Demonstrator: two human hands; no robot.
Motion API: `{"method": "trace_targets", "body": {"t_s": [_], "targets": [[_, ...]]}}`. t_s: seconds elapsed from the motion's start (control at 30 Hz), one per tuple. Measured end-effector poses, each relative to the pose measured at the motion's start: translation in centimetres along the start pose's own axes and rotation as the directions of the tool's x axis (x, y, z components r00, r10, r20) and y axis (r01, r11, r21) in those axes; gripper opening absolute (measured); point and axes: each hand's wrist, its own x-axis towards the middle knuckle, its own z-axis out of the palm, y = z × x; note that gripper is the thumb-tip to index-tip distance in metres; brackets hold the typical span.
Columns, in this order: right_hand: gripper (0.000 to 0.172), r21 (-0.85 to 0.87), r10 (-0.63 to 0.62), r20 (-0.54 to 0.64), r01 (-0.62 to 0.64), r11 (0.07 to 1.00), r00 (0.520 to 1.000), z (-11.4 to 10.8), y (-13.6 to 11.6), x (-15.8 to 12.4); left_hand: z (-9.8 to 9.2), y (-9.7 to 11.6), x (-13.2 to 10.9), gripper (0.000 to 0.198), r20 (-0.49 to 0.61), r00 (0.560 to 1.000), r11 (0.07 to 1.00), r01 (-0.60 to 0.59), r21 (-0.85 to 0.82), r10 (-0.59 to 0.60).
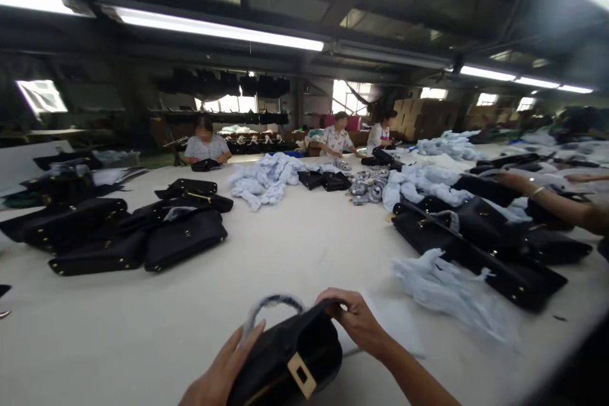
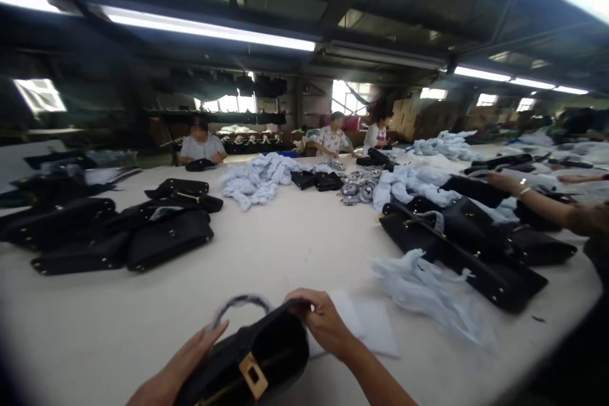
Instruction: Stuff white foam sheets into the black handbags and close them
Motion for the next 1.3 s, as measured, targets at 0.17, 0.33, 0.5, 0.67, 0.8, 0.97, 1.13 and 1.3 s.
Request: {"method": "trace_targets", "body": {"t_s": [0.17,0.33,0.5,0.67,0.8,0.97,1.13,1.3], "targets": [[0.019,-0.158,-0.107,-0.551,0.023,0.987,0.828,0.7,-0.3,-3.4,0.2,3.4,-1.1,0.029,0.06,0.998,0.972,0.006,0.235,-0.02],[0.008,-0.407,-0.441,-0.332,0.294,0.865,0.834,2.1,-1.5,-7.8,2.3,4.8,-2.7,0.029,0.027,0.999,0.936,0.008,0.353,-0.019],[0.015,-0.49,-0.309,-0.016,0.262,0.831,0.951,3.9,-1.0,-10.2,3.0,4.2,-2.7,0.032,-0.008,0.998,0.96,0.069,0.27,-0.069],[0.02,-0.498,-0.175,-0.059,0.123,0.858,0.983,5.7,-0.5,-11.0,3.8,3.2,-2.3,0.037,-0.12,0.974,0.977,0.2,0.07,-0.191],[0.036,-0.516,-0.022,-0.004,0.016,0.856,1.0,7.0,-1.2,-10.9,4.4,2.9,-2.8,0.037,-0.144,0.97,0.979,0.2,0.032,-0.193],[0.035,-0.559,0.136,0.129,-0.041,0.828,0.982,6.7,-2.8,-10.0,4.0,2.9,-3.2,0.039,-0.1,0.968,0.971,0.235,0.033,-0.231],[0.015,-0.431,0.142,0.338,0.019,0.902,0.93,5.6,-3.1,-9.1,4.5,3.1,-3.4,0.048,-0.213,0.942,0.962,0.272,0.031,-0.26],[0.014,-0.299,-0.042,0.254,0.12,0.947,0.966,7.2,-1.4,-10.0,6.4,1.9,-6.0,0.062,-0.472,0.861,0.966,0.248,0.067,-0.189]]}}
